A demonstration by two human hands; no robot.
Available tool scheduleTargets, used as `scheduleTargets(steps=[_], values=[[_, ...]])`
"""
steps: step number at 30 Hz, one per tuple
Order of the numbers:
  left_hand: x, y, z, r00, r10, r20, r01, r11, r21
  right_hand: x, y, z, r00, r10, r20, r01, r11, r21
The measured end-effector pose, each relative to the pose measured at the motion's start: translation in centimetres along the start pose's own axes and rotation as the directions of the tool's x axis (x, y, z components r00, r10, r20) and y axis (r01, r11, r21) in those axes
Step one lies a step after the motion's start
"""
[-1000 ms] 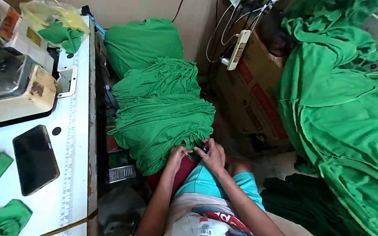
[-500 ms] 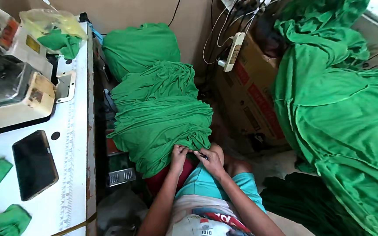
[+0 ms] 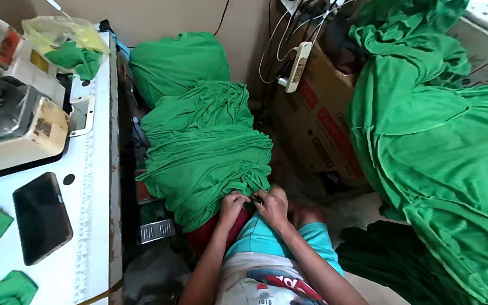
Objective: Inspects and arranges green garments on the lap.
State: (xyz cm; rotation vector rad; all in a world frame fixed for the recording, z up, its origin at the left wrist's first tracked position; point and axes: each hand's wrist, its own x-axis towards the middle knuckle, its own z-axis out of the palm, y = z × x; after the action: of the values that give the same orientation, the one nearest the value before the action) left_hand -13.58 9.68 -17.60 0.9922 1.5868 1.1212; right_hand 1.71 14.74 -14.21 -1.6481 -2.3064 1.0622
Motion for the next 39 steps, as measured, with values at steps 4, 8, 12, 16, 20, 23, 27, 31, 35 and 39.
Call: scheduleTargets(steps=[4, 8, 12, 16, 20, 23, 27, 31, 35, 39], values=[[0.0, 0.4, 0.8, 0.986, -0.163, -0.026, 0.162, 0.985, -0.051, -0.9, -1.1, 0.3, 0.998, -0.011, 0.055, 0.012, 1.000, -0.006], [0.6, 0.3, 0.6, 0.968, -0.249, 0.002, 0.245, 0.949, -0.199, -1.1, -0.4, 0.9, 0.982, -0.173, 0.072, 0.175, 0.984, -0.029], [1.0, -0.2, -0.3, 0.973, -0.229, 0.018, 0.226, 0.939, -0.259, -0.9, 1.2, 1.4, 0.955, -0.248, -0.164, 0.257, 0.966, 0.033], [0.6, -0.4, -0.4, 0.981, -0.195, 0.014, 0.188, 0.922, -0.339, -0.5, 1.5, 0.7, 0.946, -0.232, -0.228, 0.220, 0.972, -0.077], [0.7, -0.6, -0.4, 0.982, -0.187, 0.025, 0.183, 0.911, -0.369, 0.1, 2.4, 1.6, 0.903, -0.360, -0.236, 0.335, 0.932, -0.141], [0.8, -0.7, -0.5, 0.984, -0.174, 0.030, 0.173, 0.914, -0.367, 0.5, 2.8, 2.0, 0.856, -0.441, -0.268, 0.410, 0.897, -0.167], [0.7, -0.7, -0.6, 0.990, -0.127, 0.062, 0.140, 0.934, -0.328, 0.9, 2.5, 1.9, 0.873, -0.436, -0.218, 0.405, 0.898, -0.171], [0.7, -0.9, -0.7, 0.993, -0.088, 0.082, 0.110, 0.945, -0.308, 1.0, 2.0, 1.8, 0.894, -0.406, -0.192, 0.376, 0.910, -0.173], [0.7, -1.1, -0.8, 0.991, -0.066, 0.113, 0.098, 0.947, -0.306, 1.0, 2.4, 2.0, 0.874, -0.421, -0.242, 0.397, 0.907, -0.141], [0.4, -1.2, -0.7, 0.993, -0.092, 0.076, 0.114, 0.926, -0.359, 0.4, 2.6, 0.9, 0.919, -0.184, -0.348, 0.218, 0.974, 0.061]])
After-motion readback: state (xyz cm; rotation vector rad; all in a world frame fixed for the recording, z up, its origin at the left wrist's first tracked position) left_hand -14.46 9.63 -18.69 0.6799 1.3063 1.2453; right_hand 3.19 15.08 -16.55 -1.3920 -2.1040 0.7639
